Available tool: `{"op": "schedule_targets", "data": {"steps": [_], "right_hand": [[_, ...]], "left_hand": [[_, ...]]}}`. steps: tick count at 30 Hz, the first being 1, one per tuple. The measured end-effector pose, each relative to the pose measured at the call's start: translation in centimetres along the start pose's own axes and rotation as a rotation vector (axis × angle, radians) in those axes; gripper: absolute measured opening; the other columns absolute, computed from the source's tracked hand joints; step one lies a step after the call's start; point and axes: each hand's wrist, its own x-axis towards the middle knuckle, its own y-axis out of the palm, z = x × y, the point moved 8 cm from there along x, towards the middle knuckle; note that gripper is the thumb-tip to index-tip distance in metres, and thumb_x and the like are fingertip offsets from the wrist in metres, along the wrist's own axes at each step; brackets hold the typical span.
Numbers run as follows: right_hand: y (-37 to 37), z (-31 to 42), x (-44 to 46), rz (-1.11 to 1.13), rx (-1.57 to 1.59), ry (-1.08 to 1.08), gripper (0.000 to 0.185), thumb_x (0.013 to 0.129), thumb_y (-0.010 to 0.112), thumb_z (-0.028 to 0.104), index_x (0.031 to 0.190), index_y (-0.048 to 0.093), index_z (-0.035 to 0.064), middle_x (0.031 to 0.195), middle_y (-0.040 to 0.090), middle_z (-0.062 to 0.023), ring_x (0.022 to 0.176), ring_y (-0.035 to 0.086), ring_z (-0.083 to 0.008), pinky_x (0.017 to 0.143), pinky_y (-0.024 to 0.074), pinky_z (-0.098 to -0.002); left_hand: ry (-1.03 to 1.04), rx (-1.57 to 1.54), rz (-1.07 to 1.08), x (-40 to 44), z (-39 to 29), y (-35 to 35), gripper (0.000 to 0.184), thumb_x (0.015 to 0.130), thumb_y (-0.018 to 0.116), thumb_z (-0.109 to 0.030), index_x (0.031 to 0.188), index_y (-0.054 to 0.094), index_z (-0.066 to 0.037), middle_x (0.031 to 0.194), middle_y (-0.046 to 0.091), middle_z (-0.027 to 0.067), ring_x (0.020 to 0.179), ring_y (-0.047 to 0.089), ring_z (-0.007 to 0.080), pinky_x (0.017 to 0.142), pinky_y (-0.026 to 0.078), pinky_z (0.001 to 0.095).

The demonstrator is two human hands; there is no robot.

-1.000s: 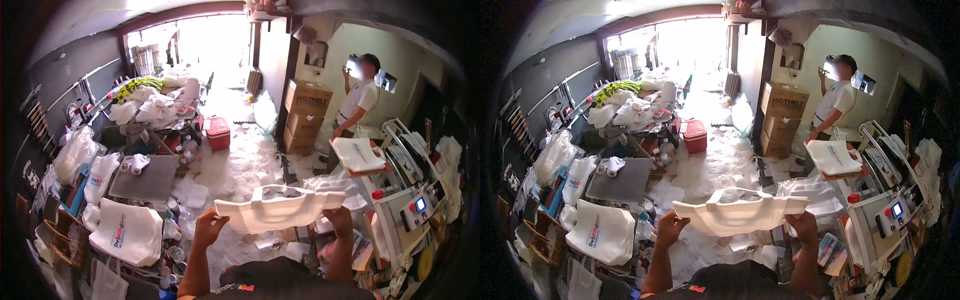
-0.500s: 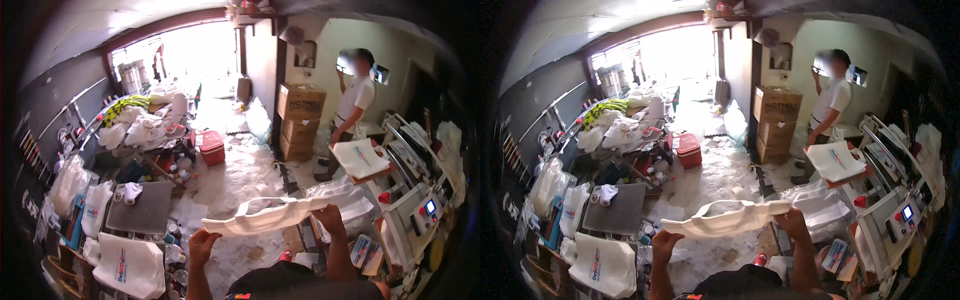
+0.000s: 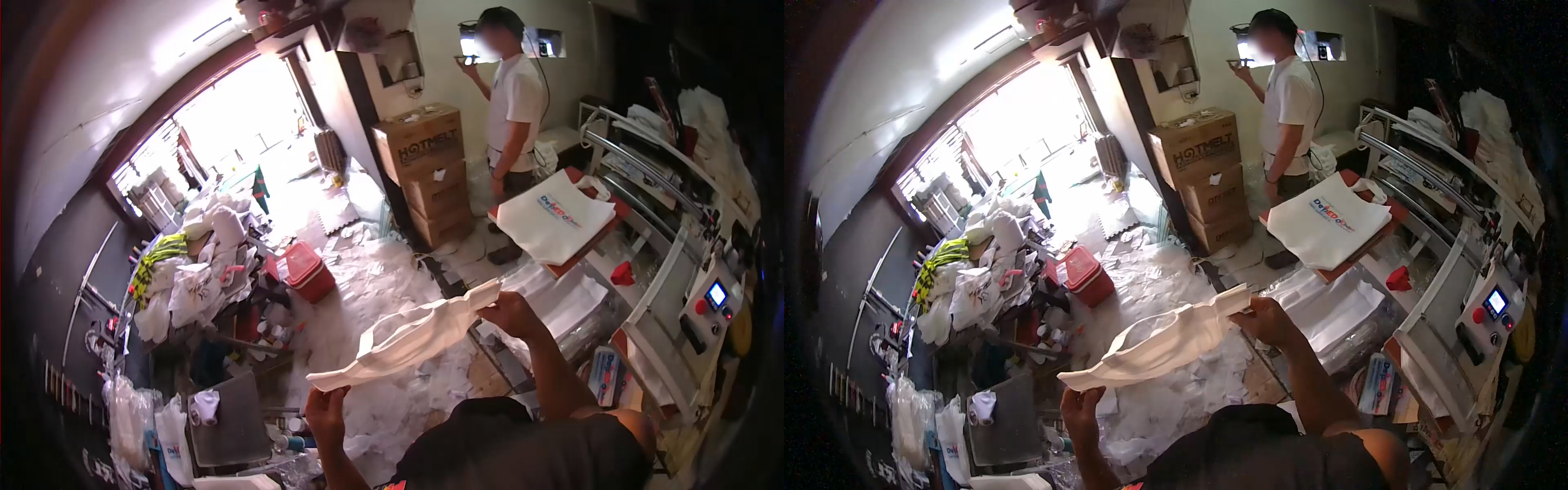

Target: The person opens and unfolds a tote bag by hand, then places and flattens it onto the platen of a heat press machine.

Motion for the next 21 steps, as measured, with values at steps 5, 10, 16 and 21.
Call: {"op": "schedule_targets", "data": {"steps": [5,10,16,21], "right_hand": [[-2.2,-1.9,2.1,-0.006,-0.01,-0.007,0.024,0.083,0.068,0.013,0.104,0.067,0.0015,0.09,0.069,-0.0033,0.08,0.061,-0.0091,0.072,0.0499,-0.0271],[-2.8,-0.8,2.4,-0.094,-0.074,0.007,0.019,0.082,0.068,0.011,0.098,0.067,0.0009,0.086,0.069,-0.0044,0.077,0.062,-0.0096,0.071,0.0497,-0.027],[-0.1,0.5,0.3,-0.079,0.043,0.015,0.015,0.082,0.067,0.01,0.093,0.066,0.0004,0.084,0.069,-0.0051,0.075,0.061,-0.01,0.07,0.049,-0.0266],[6.2,0.9,-2.2,-0.035,0.104,0.064,0.014,0.083,0.066,0.01,0.094,0.067,0.0,0.084,0.068,-0.0047,0.073,0.059,-0.0088,0.068,0.0471,-0.0249]], "left_hand": [[-0.025,0.029,0.031,2.2,0.6,2.9,0.016,0.089,0.056,0.003,0.105,0.056,0.004,0.096,0.065,0.011,0.089,0.064,0.0171,0.085,0.052,0.0312],[-0.038,-0.014,0.08,3.8,1.6,3.2,0.016,0.089,0.057,0.001,0.105,0.056,0.004,0.095,0.065,0.0107,0.087,0.064,0.0166,0.083,0.052,0.0308],[0.012,0.004,0.115,4.0,0.6,0.1,0.016,0.088,0.058,0.0,0.104,0.057,0.005,0.094,0.064,0.0113,0.086,0.064,0.0173,0.08,0.052,0.0305],[0.007,-0.025,0.069,1.9,1.6,-7.5,0.012,0.088,0.058,-0.001,0.098,0.058,0.004,0.091,0.064,0.0115,0.083,0.064,0.0179,0.078,0.053,0.0304]]}}
